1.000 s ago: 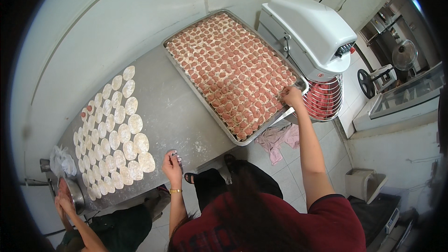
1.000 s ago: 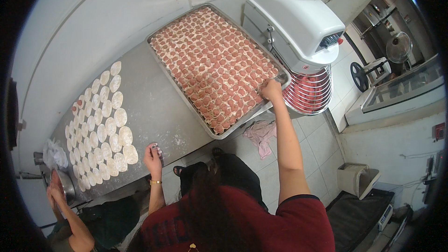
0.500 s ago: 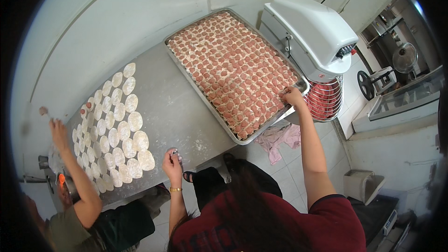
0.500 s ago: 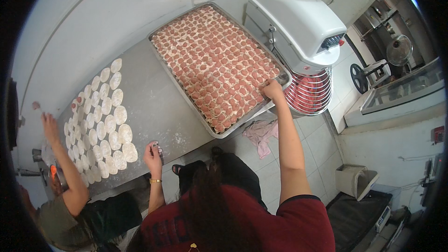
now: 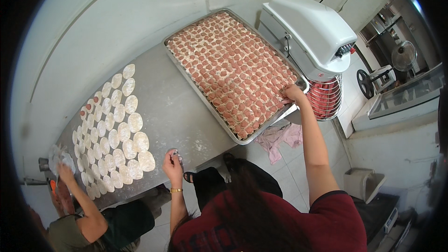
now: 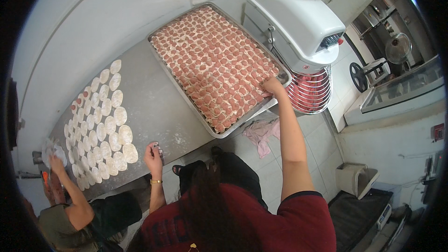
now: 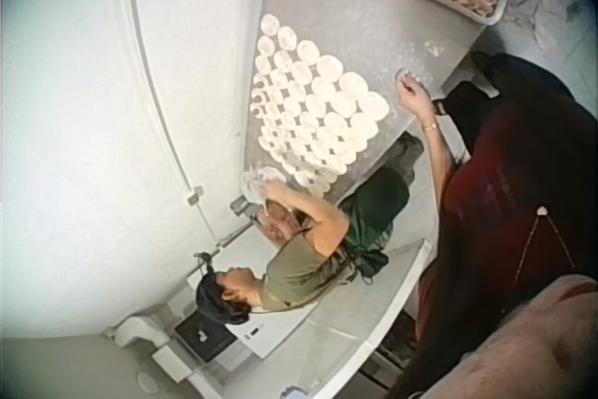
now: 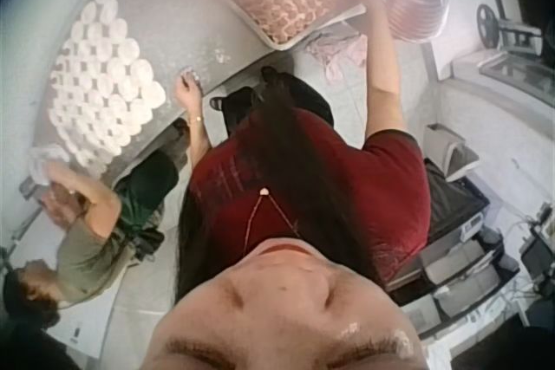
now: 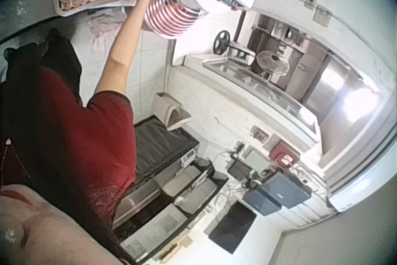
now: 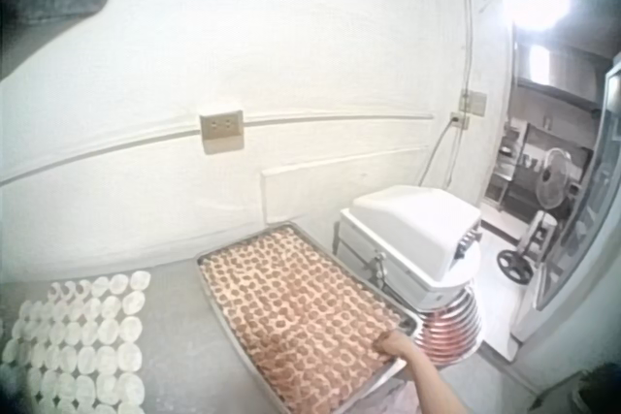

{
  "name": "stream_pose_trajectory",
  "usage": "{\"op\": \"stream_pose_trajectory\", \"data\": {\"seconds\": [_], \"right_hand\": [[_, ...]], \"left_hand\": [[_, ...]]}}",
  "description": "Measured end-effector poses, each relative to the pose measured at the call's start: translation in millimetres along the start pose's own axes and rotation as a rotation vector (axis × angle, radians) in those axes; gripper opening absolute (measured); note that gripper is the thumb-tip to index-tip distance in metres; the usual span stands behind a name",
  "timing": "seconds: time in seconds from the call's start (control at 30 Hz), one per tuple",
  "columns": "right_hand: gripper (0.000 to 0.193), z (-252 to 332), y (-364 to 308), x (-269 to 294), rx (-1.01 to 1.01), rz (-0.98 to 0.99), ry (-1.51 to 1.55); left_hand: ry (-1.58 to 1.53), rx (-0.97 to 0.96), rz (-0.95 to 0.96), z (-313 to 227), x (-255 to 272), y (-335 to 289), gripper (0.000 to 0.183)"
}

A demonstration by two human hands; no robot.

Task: The person places meat filling onto round dough wrappers and folds them into dumplings. The finished dumplings are placed on a metal tray. Another person assists by adding filling to the wrappers.

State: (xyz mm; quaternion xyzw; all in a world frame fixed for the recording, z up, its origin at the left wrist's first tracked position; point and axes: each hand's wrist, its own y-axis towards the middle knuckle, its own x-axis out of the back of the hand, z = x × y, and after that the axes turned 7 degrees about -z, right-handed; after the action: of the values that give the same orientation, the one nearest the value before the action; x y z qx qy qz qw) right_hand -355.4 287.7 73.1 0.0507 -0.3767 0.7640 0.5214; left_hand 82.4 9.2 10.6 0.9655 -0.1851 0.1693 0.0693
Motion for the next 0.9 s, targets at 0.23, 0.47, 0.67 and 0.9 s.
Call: {"op": "stream_pose_trajectory", "data": {"seconds": [0.23, 0.47, 0.67, 0.9], "right_hand": [[0.014, -2, -6, -1, 0.059, -0.029, 0.095], [0.020, -11, 16, 6, 0.063, 0.023, -0.188], [0.025, -6, 21, -5, 0.081, 0.044, -0.249], [0.024, 0, 9, 41, -0.058, -0.189, 0.129]], "left_hand": [[0.011, 0.004, 0.011, -2, -1, 0, 0.014], [-0.018, 0.017, 0.022, -1, -1, -1, 0.012], [-0.006, 0.007, 0.009, 4, -1, 0, 0.011], [-0.016, -0.004, 0.004, 1, -1, 0, 0.009]]}}
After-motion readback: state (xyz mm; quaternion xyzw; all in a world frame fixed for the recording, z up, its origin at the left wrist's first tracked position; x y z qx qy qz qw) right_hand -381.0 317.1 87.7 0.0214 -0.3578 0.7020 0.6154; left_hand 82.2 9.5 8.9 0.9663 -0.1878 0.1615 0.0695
